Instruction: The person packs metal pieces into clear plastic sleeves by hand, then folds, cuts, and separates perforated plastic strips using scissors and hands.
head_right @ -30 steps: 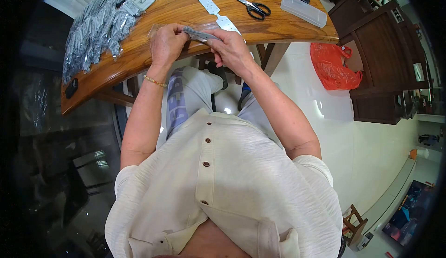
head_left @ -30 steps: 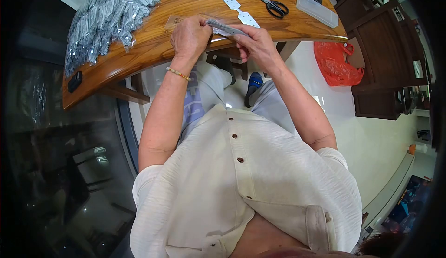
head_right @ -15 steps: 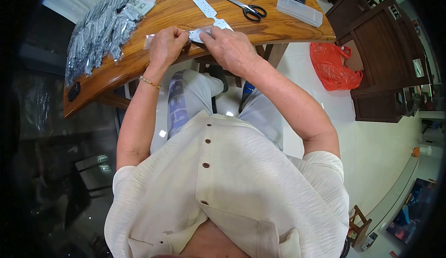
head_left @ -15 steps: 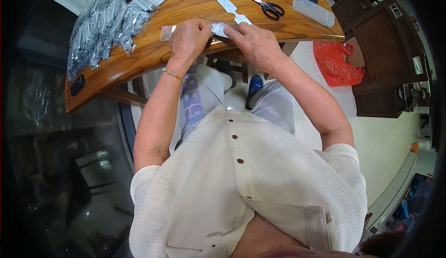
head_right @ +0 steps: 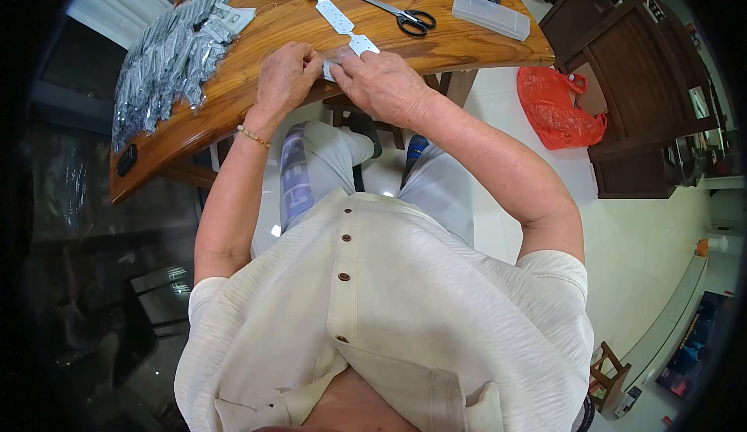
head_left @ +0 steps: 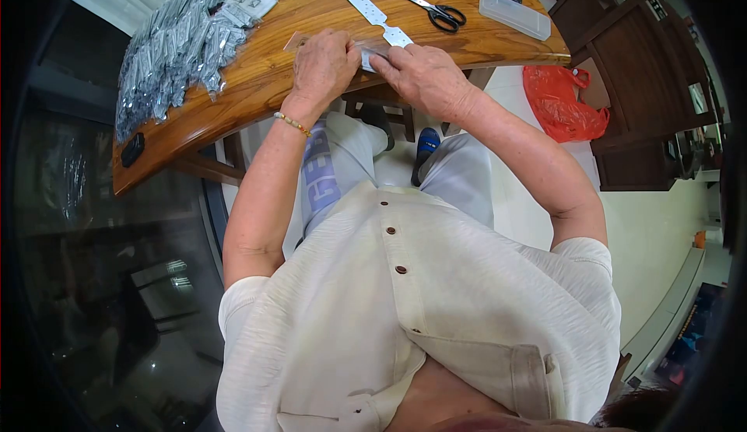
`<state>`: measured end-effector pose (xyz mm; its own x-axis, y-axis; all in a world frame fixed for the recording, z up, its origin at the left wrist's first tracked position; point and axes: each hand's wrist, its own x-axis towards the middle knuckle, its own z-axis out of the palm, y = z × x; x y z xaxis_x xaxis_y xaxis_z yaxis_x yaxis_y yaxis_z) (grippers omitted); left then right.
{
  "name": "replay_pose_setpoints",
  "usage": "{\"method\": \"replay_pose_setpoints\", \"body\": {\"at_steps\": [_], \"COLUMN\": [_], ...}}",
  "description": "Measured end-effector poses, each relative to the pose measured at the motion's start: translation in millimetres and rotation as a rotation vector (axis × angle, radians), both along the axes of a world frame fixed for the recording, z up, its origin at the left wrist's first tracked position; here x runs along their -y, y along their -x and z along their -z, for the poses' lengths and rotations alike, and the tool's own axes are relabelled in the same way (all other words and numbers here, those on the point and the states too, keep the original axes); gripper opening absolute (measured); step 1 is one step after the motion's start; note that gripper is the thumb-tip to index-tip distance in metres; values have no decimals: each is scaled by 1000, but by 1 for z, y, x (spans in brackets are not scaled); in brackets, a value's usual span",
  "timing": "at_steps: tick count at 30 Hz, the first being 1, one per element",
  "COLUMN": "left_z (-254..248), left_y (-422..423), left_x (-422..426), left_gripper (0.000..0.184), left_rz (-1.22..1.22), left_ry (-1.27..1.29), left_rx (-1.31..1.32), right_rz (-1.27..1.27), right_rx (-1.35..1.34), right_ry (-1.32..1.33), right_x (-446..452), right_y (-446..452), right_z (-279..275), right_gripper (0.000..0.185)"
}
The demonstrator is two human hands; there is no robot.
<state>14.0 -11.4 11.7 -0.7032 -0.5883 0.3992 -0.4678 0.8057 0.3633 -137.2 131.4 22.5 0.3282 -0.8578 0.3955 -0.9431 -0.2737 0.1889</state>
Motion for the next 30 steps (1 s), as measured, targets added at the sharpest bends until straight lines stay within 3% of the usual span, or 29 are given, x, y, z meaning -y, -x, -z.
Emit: {"method": "replay_pose_setpoints", "body": {"at_steps": [3, 15, 18, 24, 27, 30], "left_z": [3, -2, -4, -7, -9, 3], "left_y": [1, 8, 7, 5, -6, -23], "left_x": [1, -6, -7, -16, -30, -54], "left_gripper": [20, 19, 16, 11, 11, 26], "left_rz": [69, -29, 127, 155, 211, 23], "left_ry": [44, 63, 107, 98, 89, -765], "left_rx": [-14, 71, -7, -111, -338, -767], "right_rz": [1, 2, -1, 41, 154, 250], "right_rx": [-4, -17, -15, 115, 293, 452], "right_ry": [-9, 38, 54, 105, 159, 224], "right_x": [-1, -1, 0, 9, 12, 11], "right_y": [4, 1, 6, 0, -5, -12], "right_z": [2, 12, 10, 25, 26, 24], "right_gripper": [33, 30, 31, 31, 31, 33]}}
